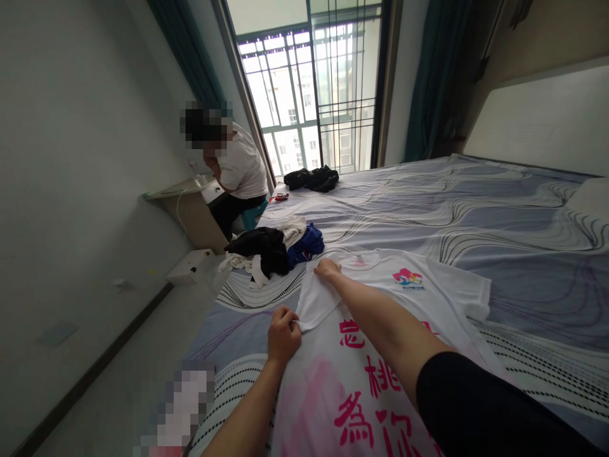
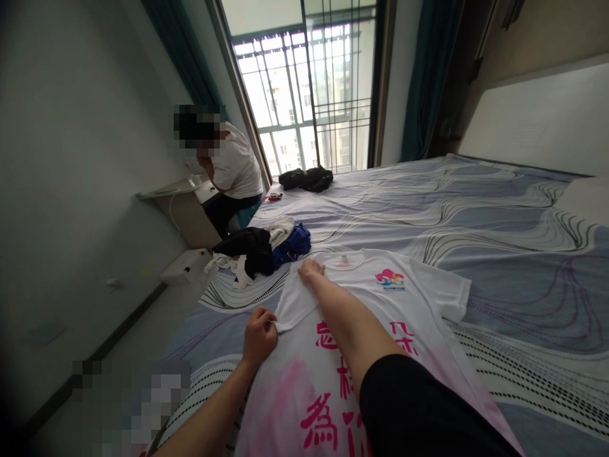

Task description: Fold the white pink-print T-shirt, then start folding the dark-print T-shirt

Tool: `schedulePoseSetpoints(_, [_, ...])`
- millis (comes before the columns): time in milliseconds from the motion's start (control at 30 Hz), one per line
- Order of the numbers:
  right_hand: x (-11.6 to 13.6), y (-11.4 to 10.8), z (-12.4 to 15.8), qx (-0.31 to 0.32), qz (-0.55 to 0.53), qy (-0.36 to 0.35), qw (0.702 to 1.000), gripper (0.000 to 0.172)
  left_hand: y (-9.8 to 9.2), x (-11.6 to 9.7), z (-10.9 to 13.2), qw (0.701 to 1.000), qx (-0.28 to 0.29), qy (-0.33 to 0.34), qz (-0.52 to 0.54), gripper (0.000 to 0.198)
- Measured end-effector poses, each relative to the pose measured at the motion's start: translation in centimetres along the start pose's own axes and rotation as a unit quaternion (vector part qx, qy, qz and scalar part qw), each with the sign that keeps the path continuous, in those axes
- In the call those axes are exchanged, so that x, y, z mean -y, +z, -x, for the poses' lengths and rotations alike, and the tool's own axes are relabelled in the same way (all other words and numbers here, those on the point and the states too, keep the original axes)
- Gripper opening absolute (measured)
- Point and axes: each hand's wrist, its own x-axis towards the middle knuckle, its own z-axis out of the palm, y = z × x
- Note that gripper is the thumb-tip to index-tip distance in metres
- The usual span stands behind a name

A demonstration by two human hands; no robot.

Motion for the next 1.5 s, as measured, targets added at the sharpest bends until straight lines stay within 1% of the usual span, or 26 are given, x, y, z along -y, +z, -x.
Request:
schedulePoseSetpoints(67, [0.4, 0.1, -0.2, -0.011, 0.005, -0.020, 1.000, 0.026, -0.1, 0.2, 0.0, 1.000, -0.025, -0.005, -0.002, 0.022])
schedulePoseSetpoints(100, [0.6, 0.2, -0.1, -0.023, 0.008, -0.029, 0.999, 0.028, -0.1, 0.3, 0.0, 0.999, -0.033, -0.004, -0.003, 0.021])
schedulePoseSetpoints(167, [1.3, 0.9, 0.7, -0.059, 0.015, -0.051, 0.997, 0.036, -0.3, 0.3, 0.0, 0.999, -0.039, 0.010, 0.001, 0.021])
schedulePoseSetpoints(233, [2.1, 2.2, 2.0, -0.092, 0.021, -0.089, 0.992, 0.047, -0.3, 0.3, 0.0, 0.999, -0.029, 0.040, 0.017, 0.024])
schedulePoseSetpoints(267, [2.5, 3.2, 2.7, -0.102, 0.023, -0.116, 0.988, 0.052, -0.2, 0.3, -0.1, 0.998, -0.016, 0.055, 0.024, 0.029])
schedulePoseSetpoints(300, [2.8, 4.2, 3.3, -0.104, 0.027, -0.149, 0.983, 0.057, -0.1, 0.3, -0.1, 0.997, 0.002, 0.066, 0.029, 0.033])
schedulePoseSetpoints(367, [3.3, 6.2, 4.3, -0.082, 0.039, -0.202, 0.975, 0.068, 0.4, 0.5, -0.2, 0.997, 0.035, 0.065, 0.025, 0.034])
schedulePoseSetpoints(433, [3.6, 7.6, 4.5, -0.055, 0.049, -0.213, 0.974, 0.074, 0.9, 0.9, -0.4, 0.998, 0.049, 0.041, 0.014, 0.032])
schedulePoseSetpoints(500, [3.5, 8.1, 4.4, -0.039, 0.052, -0.204, 0.977, 0.075, 1.3, 1.2, -0.4, 0.998, 0.050, 0.025, 0.008, 0.031])
schedulePoseSetpoints(600, [1.9, 7.3, 4.7, -0.035, 0.050, -0.231, 0.971, 0.076, 1.6, 1.4, -0.6, 0.999, 0.045, 0.028, 0.007, 0.030])
schedulePoseSetpoints(667, [-0.5, 6.1, 5.6, -0.035, 0.061, -0.245, 0.967, 0.075, 1.6, 1.4, -0.6, 0.999, 0.038, 0.030, 0.009, 0.029])
schedulePoseSetpoints(733, [-4.0, 4.4, 6.9, -0.033, 0.089, -0.241, 0.966, 0.073, 1.6, 1.4, -0.7, 0.999, 0.031, 0.029, 0.012, 0.029])
schedulePoseSetpoints(800, [-8.5, 2.2, 8.3, -0.029, 0.123, -0.230, 0.965, 0.070, 1.6, 1.4, -0.8, 0.999, 0.028, 0.027, 0.013, 0.029])
schedulePoseSetpoints(867, [-13.4, -0.4, 9.6, -0.029, 0.154, -0.203, 0.966, 0.066, 1.5, 1.3, -1.0, 0.999, 0.031, 0.027, 0.010, 0.029])
schedulePoseSetpoints(933, [-18.5, -3.3, 10.8, -0.033, 0.183, -0.153, 0.971, 0.063, 1.5, 1.3, -1.1, 0.999, 0.035, 0.031, 0.004, 0.029])
schedulePoseSetpoints(1033, [-25.5, -7.3, 12.3, -0.048, 0.204, -0.054, 0.976, 0.060, 1.5, 1.3, -1.4, 0.999, 0.038, 0.033, -0.007, 0.030])
schedulePoseSetpoints(1067, [-27.5, -8.5, 12.8, -0.065, 0.201, -0.015, 0.977, 0.058, 1.4, 1.3, -1.4, 0.999, 0.040, 0.032, -0.011, 0.031])
schedulePoseSetpoints(1133, [-31.0, -10.6, 13.6, -0.138, 0.165, 0.101, 0.971, 0.057, 1.4, 1.2, -1.6, 0.999, 0.043, 0.029, -0.018, 0.031])
schedulePoseSetpoints(1200, [-33.5, -12.3, 14.1, -0.217, 0.111, 0.229, 0.942, 0.062, 1.2, 1.1, -1.7, 0.998, 0.045, 0.028, -0.022, 0.033])
schedulePoseSetpoints(1233, [-34.3, -13.0, 14.1, -0.242, 0.086, 0.280, 0.925, 0.066, 1.2, 1.0, -1.7, 0.998, 0.047, 0.027, -0.023, 0.033])
schedulePoseSetpoints(1267, [-34.9, -13.7, 14.0, -0.252, 0.067, 0.317, 0.912, 0.070, 1.1, 1.0, -1.8, 0.998, 0.049, 0.026, -0.024, 0.034])
schedulePoseSetpoints(1333, [-35.6, -14.7, 13.5, -0.236, 0.046, 0.349, 0.906, 0.075, 1.1, 1.0, -1.8, 0.998, 0.052, 0.025, -0.024, 0.035])
schedulePoseSetpoints(1367, [-35.6, -15.1, 13.1, -0.225, 0.035, 0.357, 0.906, 0.072, 1.1, 1.0, -1.9, 0.998, 0.053, 0.026, -0.024, 0.035])
schedulePoseSetpoints(1433, [-35.5, -15.7, 12.3, -0.207, 0.020, 0.358, 0.910, 0.059, 1.1, 1.3, -2.0, 0.998, 0.053, 0.028, -0.023, 0.036])
schedulePoseSetpoints(1500, [-35.1, -16.3, 11.6, -0.205, 0.016, 0.342, 0.917, 0.045, 1.2, 1.5, -2.0, 0.998, 0.054, 0.028, -0.023, 0.037])
